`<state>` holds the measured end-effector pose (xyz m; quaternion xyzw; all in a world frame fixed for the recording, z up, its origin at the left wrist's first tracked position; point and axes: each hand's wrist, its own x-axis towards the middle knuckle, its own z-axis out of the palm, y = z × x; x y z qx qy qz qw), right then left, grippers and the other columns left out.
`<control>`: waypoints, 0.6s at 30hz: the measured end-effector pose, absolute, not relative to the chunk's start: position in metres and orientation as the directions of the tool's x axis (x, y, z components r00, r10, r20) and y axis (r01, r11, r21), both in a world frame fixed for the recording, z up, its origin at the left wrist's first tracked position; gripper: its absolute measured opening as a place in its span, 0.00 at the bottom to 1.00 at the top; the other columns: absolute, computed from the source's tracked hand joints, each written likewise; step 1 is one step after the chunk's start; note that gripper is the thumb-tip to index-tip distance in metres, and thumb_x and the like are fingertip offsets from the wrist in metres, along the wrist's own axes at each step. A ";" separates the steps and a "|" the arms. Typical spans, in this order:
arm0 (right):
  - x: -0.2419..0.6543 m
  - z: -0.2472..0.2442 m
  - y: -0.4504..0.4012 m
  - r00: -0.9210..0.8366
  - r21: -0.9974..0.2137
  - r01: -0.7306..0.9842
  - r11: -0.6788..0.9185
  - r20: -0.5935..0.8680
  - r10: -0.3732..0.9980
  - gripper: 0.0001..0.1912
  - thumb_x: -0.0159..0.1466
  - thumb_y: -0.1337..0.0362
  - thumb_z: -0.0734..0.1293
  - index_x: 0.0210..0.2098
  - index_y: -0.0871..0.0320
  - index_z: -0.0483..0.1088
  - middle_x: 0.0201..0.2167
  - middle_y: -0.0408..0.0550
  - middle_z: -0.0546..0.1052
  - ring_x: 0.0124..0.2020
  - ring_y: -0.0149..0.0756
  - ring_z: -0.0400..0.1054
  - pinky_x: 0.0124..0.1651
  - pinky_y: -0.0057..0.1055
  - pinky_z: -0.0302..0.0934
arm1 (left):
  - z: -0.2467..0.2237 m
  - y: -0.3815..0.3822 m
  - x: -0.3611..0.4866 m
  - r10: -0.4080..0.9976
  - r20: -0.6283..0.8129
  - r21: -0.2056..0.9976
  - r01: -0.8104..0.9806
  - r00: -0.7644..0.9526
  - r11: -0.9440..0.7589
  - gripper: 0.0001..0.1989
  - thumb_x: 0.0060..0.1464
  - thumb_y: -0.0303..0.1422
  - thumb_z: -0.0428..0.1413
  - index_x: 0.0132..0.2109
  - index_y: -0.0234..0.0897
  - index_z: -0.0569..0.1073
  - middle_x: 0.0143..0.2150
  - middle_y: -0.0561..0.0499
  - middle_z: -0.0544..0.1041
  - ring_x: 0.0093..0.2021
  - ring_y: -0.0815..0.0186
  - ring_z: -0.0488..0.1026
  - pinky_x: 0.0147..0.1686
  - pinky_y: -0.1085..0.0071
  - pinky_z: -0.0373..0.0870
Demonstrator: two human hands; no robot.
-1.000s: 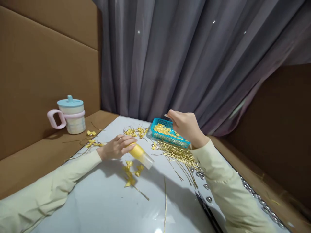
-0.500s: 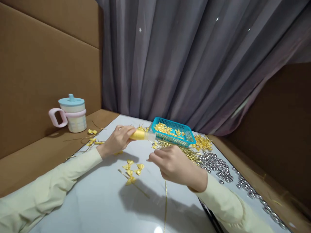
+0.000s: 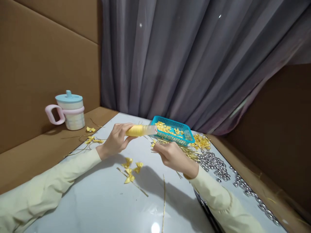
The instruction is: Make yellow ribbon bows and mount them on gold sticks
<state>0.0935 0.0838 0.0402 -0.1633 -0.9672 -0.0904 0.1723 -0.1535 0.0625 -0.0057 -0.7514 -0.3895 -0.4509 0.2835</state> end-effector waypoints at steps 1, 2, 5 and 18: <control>0.094 0.042 0.077 -0.892 0.122 0.341 0.932 0.356 0.279 0.11 0.57 0.79 0.56 0.30 0.62 0.66 0.21 0.44 0.72 0.19 0.27 0.59 0.24 0.27 0.44 | -0.006 0.063 -0.153 0.348 0.885 -0.081 0.838 0.309 -0.539 0.22 0.58 0.30 0.53 0.58 0.38 0.56 0.47 0.41 0.74 0.45 0.54 0.72 0.42 0.58 0.65; 0.094 0.044 0.071 -0.894 0.128 0.339 0.932 0.352 0.277 0.11 0.56 0.79 0.55 0.31 0.62 0.66 0.21 0.45 0.72 0.19 0.28 0.58 0.23 0.28 0.43 | -0.007 0.062 -0.152 0.362 0.870 -0.093 0.832 0.335 -0.547 0.21 0.58 0.30 0.53 0.57 0.38 0.58 0.47 0.41 0.74 0.45 0.54 0.72 0.42 0.58 0.65; 0.094 0.054 0.062 -0.887 0.143 0.361 0.921 0.358 0.292 0.13 0.55 0.78 0.55 0.32 0.63 0.68 0.22 0.48 0.72 0.19 0.29 0.58 0.24 0.30 0.39 | -0.008 0.060 -0.149 0.381 0.818 -0.147 0.797 0.431 -0.586 0.17 0.60 0.31 0.51 0.55 0.37 0.61 0.46 0.42 0.76 0.44 0.55 0.74 0.42 0.59 0.64; 0.101 0.043 0.084 -0.901 -0.294 0.286 0.912 0.242 0.361 0.14 0.65 0.73 0.57 0.26 0.62 0.68 0.13 0.38 0.67 0.16 0.23 0.60 0.24 0.20 0.54 | -0.017 0.052 -0.140 0.336 0.832 -0.084 0.699 0.441 -0.710 0.21 0.60 0.31 0.50 0.58 0.38 0.54 0.47 0.40 0.73 0.47 0.56 0.72 0.44 0.58 0.68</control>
